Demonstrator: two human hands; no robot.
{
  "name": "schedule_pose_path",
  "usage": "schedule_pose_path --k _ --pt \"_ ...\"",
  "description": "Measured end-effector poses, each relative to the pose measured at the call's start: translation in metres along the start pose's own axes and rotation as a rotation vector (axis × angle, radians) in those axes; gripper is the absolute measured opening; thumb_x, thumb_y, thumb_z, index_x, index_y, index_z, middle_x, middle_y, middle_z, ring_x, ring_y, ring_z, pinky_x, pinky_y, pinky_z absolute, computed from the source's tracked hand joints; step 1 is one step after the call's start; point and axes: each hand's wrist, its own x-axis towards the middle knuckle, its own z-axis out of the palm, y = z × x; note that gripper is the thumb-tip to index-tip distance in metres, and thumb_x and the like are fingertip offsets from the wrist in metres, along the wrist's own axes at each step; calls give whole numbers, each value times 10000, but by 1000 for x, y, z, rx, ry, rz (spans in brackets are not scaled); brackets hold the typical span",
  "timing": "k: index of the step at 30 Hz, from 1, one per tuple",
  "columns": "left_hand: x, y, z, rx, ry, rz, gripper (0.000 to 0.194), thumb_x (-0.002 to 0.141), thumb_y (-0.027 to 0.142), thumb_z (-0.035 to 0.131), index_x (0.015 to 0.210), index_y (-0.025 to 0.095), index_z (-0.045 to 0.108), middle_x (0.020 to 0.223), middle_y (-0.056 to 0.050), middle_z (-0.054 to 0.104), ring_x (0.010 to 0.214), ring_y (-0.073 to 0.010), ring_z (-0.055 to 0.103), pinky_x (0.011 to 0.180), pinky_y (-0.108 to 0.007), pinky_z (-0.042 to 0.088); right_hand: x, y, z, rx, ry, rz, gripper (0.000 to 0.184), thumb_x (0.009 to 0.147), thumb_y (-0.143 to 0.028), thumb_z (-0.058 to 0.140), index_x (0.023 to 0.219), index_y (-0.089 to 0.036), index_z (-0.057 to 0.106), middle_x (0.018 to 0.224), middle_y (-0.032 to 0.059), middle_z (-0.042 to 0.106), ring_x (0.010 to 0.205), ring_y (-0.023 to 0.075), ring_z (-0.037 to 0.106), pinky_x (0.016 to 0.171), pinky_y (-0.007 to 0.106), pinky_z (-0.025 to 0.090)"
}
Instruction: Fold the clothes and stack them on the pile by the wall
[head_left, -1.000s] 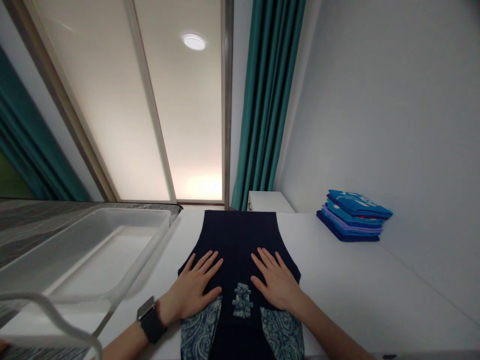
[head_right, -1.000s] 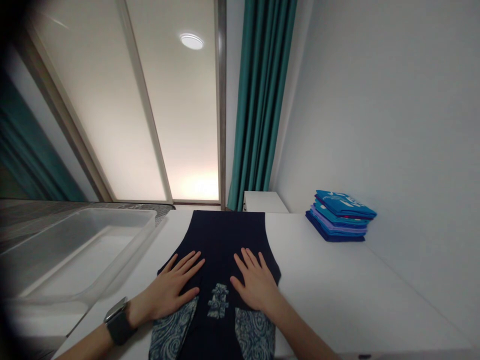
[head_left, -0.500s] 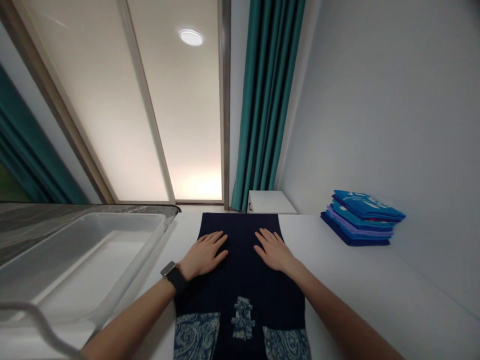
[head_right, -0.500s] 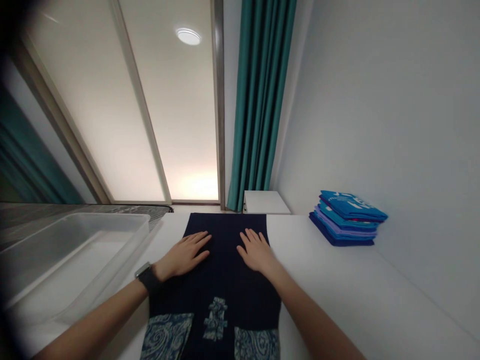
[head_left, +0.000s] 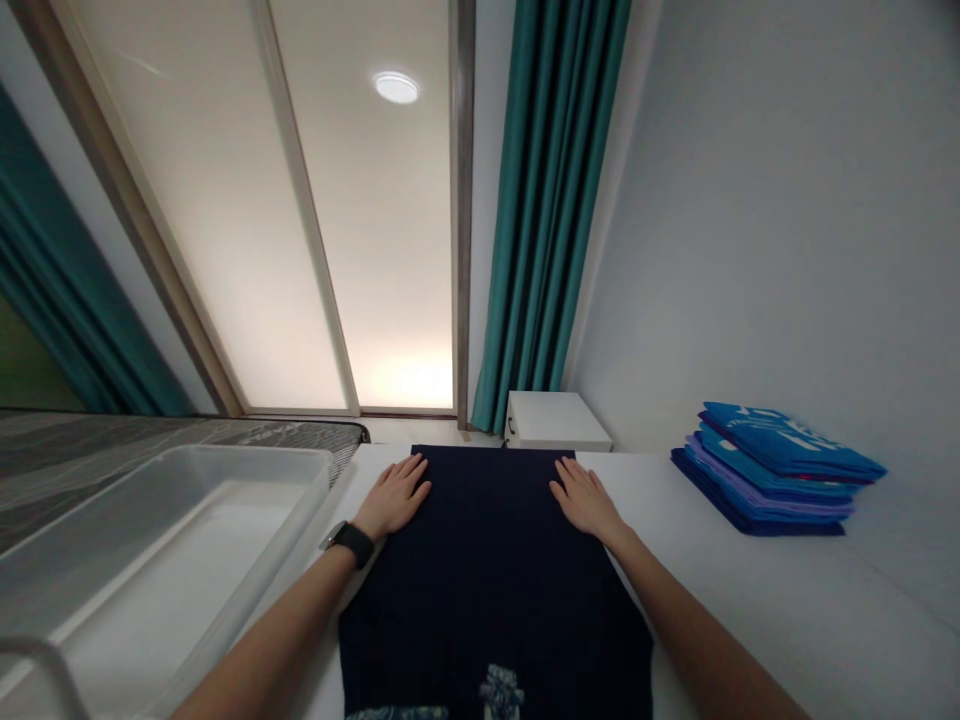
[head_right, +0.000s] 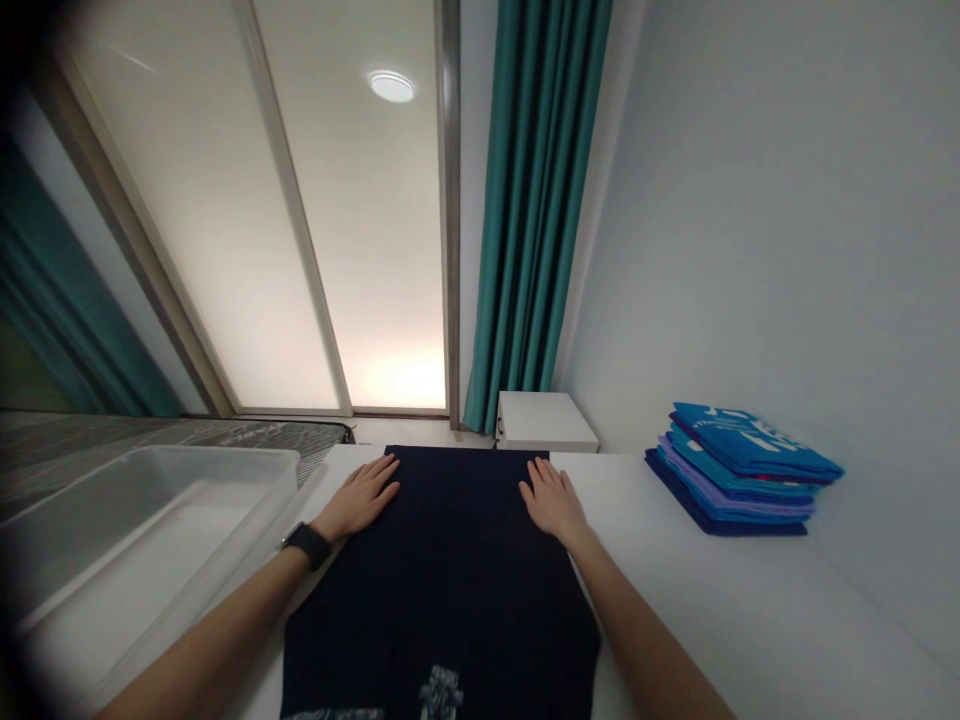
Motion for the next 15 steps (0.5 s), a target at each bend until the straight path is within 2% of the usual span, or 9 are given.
schedule_pose_path --k 4,7,12,15 --pt "-3 1 5 3 7 -16 535 949 438 343 1422 197 413 1520 -79 355 1403 -222 314 1155 -443 204 -1 3 8 6 26 1 633 963 -472 201 1486 -121 277 1564 88 230 1444 203 173 1166 441 102" --pt "-2 0 4 -45 45 -48 522 945 441 347 1389 189 455 1497 -85 400 1377 -236 357 1139 -443 246 -1 3 10 8 26 -8 634 958 -467 207 1484 -121 282 1564 94 228 1446 211 166 1166 452 95" --pt "11 -14 -4 -160 160 -126 428 934 367 344 1224 170 590 1251 -102 620 1173 -237 548 1022 -389 408 -2 2 10 9 50 -14 627 952 -452 216 1477 -120 301 1554 106 254 1440 216 189 1165 460 100" --pt "25 -23 -6 -140 174 -161 392 928 323 349 1155 158 623 1165 -113 645 1120 -244 567 982 -372 426 -3 1 8 -8 57 -16 629 947 -440 225 1470 -104 317 1548 107 268 1436 221 204 1165 463 116"
